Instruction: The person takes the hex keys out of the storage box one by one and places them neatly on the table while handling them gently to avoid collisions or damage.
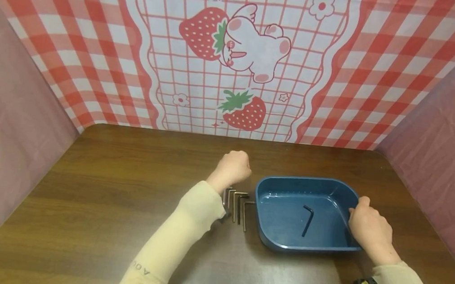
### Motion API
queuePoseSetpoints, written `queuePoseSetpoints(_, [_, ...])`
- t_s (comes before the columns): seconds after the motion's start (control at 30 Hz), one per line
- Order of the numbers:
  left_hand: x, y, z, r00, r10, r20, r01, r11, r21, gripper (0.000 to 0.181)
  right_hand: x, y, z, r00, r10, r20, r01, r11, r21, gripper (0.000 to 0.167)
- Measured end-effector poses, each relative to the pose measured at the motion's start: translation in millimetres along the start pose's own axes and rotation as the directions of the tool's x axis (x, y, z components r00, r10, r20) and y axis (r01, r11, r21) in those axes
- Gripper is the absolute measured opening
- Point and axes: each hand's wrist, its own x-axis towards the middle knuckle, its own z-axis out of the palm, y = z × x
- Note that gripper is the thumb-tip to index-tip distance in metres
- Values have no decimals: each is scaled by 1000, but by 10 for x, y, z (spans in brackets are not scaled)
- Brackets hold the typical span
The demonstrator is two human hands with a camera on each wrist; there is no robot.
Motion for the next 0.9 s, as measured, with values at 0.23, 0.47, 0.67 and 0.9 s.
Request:
queuePoseSetpoints(0.23, [-46,401,-19,999,45,0,-45,997,59,38,-2,-3,8,1000,2,2,-2,1000,2,30])
queuePoseSetpoints(0.47, [-48,680,-20,995,104,3,-104,989,102,28,2,9,15,1000,-4,-5,4,1000,4,30])
queuePoseSetpoints(0.67, [-21,868,23,987,150,50,-155,981,115,27,3,12,15,1000,-4,0,4,1000,9,29])
queuePoseSetpoints(0.9, [13,1048,158,981,173,91,-188,965,184,22,-1,6,15,1000,-1,-9,1,1000,7,28])
